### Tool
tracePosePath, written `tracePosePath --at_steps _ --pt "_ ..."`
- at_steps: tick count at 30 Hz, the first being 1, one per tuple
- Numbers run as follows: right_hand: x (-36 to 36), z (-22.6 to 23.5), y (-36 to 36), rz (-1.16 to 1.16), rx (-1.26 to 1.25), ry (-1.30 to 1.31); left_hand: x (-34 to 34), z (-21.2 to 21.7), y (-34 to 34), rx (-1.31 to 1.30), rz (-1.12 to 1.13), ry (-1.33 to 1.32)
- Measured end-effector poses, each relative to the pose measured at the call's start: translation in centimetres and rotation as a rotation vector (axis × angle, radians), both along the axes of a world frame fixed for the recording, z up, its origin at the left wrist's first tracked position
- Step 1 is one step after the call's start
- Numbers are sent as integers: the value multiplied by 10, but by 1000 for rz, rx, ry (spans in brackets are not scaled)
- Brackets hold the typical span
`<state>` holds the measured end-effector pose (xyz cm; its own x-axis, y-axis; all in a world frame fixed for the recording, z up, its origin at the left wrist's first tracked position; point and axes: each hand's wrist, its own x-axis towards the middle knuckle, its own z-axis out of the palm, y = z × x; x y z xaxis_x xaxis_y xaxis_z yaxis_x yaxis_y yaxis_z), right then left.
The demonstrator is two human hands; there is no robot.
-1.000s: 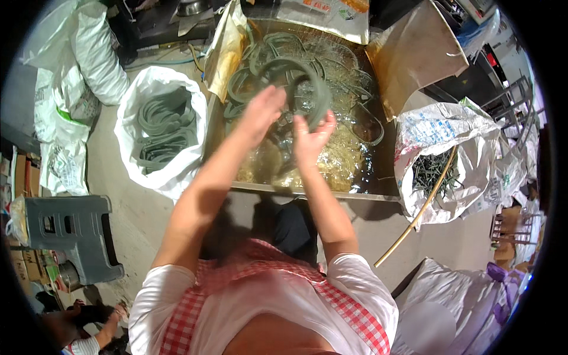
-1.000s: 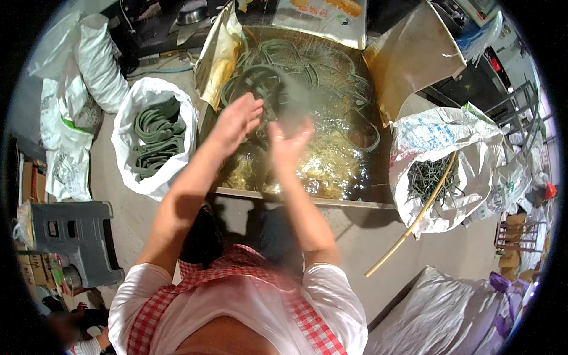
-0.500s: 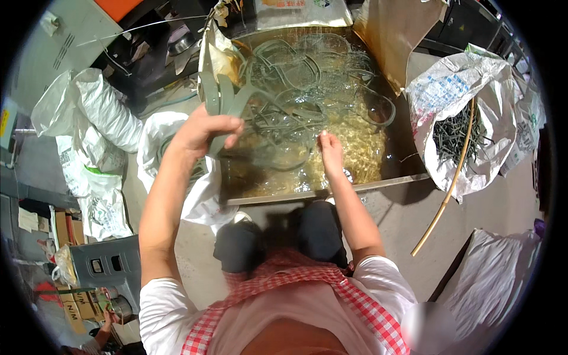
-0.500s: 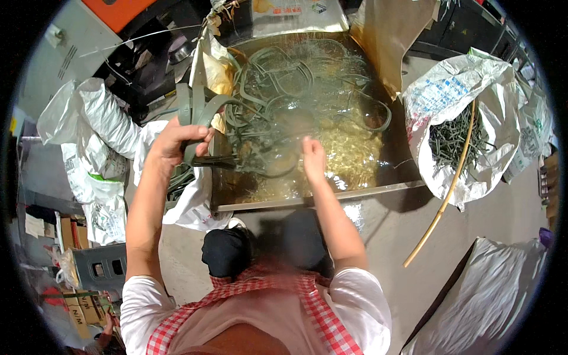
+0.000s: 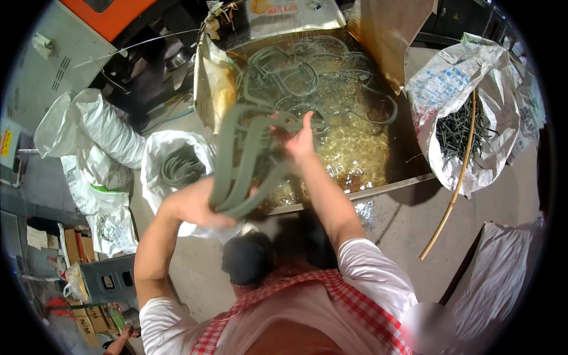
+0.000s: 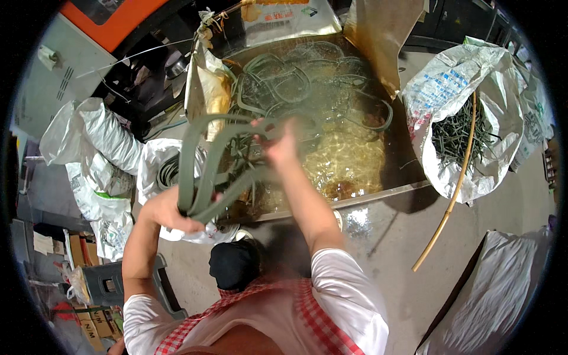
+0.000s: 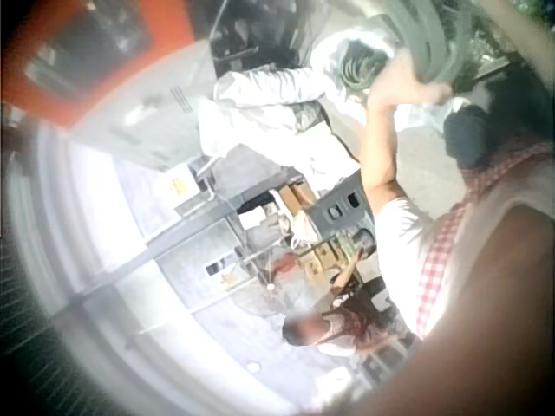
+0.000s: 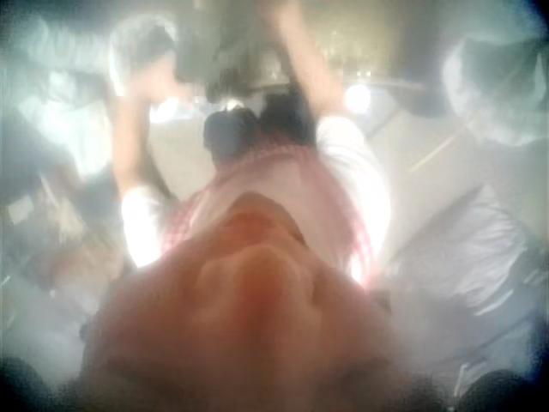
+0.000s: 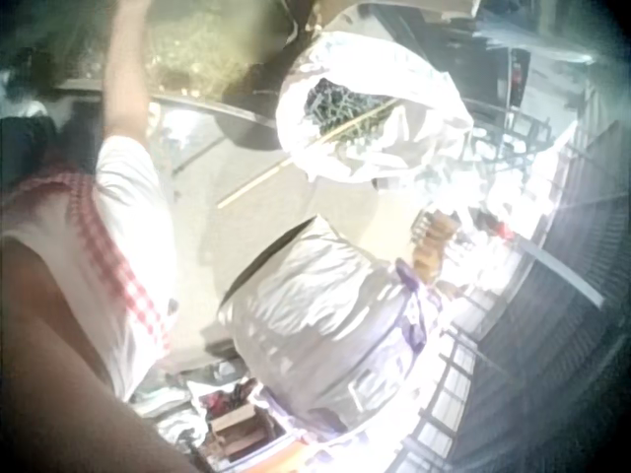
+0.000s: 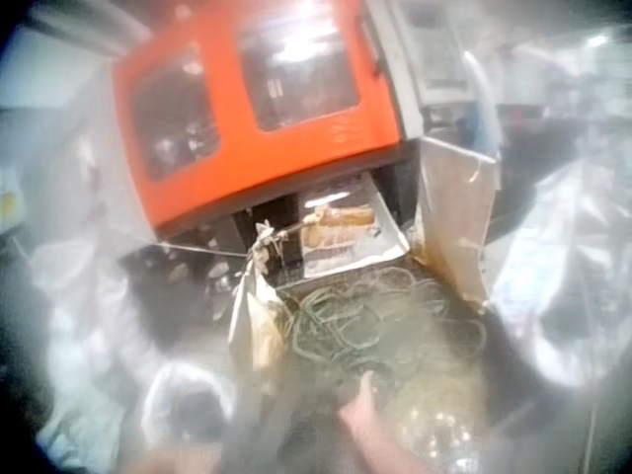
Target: The person uses a wooden stick to stir green plastic straps submerged in a water-filled tray, then removes the straps by hand and places them into a large white bag.
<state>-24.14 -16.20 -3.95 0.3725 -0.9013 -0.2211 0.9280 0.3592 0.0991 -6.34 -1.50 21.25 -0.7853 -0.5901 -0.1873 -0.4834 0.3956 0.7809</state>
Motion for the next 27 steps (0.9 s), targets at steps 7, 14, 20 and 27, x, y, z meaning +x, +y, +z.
tracePosePath --at_steps 7,14,20,27 --pt "-54 39 -30 -301 -228 55 25 -62 5 81 478 160" --pt "-73 107 -15 -16 -487 862 -35 -183 -44 57 642 43" --pt "-126 74 -28 -89 -521 716 -31 -151 -21 302 714 712" --pt "-135 57 -31 -198 -467 222 -12 -136 -8 301 838 782"
